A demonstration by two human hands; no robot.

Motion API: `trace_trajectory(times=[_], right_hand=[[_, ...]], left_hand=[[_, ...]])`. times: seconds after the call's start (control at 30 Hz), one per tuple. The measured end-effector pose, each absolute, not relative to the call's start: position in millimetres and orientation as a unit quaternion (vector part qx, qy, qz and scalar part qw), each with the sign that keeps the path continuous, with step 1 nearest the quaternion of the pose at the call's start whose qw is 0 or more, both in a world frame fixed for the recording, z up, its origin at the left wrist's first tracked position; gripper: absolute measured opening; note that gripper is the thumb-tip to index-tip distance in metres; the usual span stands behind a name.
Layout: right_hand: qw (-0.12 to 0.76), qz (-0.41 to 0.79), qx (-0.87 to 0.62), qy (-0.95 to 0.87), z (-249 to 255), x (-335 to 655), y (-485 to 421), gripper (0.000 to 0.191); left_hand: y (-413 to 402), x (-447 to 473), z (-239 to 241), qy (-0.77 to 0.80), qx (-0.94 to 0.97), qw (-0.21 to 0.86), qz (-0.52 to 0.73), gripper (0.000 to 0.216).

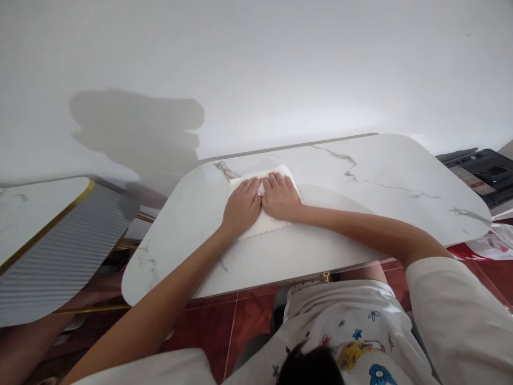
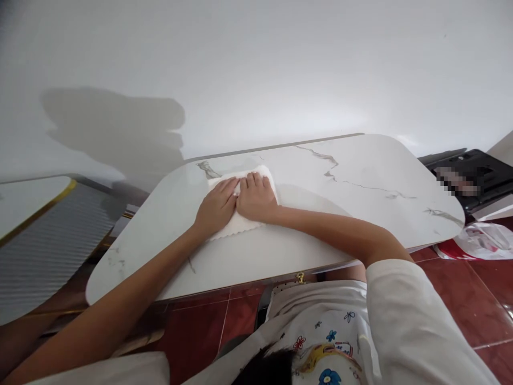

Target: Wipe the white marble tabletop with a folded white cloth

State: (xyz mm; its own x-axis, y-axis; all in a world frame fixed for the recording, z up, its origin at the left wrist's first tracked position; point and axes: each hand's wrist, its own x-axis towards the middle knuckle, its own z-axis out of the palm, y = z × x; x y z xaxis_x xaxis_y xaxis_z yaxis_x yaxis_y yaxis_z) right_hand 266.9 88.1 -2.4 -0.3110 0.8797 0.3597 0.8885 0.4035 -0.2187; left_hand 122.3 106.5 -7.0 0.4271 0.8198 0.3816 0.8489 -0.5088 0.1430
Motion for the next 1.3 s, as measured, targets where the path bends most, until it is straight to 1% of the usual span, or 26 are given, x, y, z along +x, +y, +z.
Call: trace_trajectory(times=[0.1, 0.33, 0.47, 0.57, 0.73, 0.97, 1.13, 1.3], right_hand=[[0.224, -0.014, -0.528, -0.819, -1.3, 264.2, 58.4, 0.051], [0.207, 0.004, -0.5, -0.841, 6.5, 277.8, 10.5, 0.051], [0.196, 0.011, -0.494, -0.847, 7.6, 294.4, -6.3, 0.052], [0.182, 0.012, -0.499, -0.847, 7.9, 305.9, -6.3, 0.053], [0.174, 0.006, -0.525, -0.833, 8.8, 320.3, 24.0, 0.053], [0.152, 0.005, -0.53, -0.834, 10.3, 333.9, 114.2, 0.05], [0.171, 0.016, -0.538, -0.825, 6.2, 331.7, 176.8, 0.05], [0.178, 0.011, -0.544, -0.82, 5.6, 326.8, 218.5, 0.049]], left_hand=[[69.1, 118.6, -6.4, -0.513, -0.835, 0.038, -0.193, 0.055], [9.2, 127.3, -7.5, -0.553, -0.812, 0.036, -0.184, 0.058], [-9.5, 139.2, -9.2, -0.557, -0.812, 0.028, -0.176, 0.058], [-7.7, 151.2, -7.5, -0.561, -0.812, 0.016, -0.161, 0.058], [30.9, 172.8, -3.0, -0.545, -0.823, 0.004, -0.162, 0.056], [122.3, 189.7, 1.6, -0.536, -0.818, -0.003, -0.208, 0.051], [179.5, 190.8, 6.7, -0.527, -0.82, -0.024, -0.221, 0.046], [217.7, 189.0, 6.0, -0.528, -0.814, -0.026, -0.243, 0.042]])
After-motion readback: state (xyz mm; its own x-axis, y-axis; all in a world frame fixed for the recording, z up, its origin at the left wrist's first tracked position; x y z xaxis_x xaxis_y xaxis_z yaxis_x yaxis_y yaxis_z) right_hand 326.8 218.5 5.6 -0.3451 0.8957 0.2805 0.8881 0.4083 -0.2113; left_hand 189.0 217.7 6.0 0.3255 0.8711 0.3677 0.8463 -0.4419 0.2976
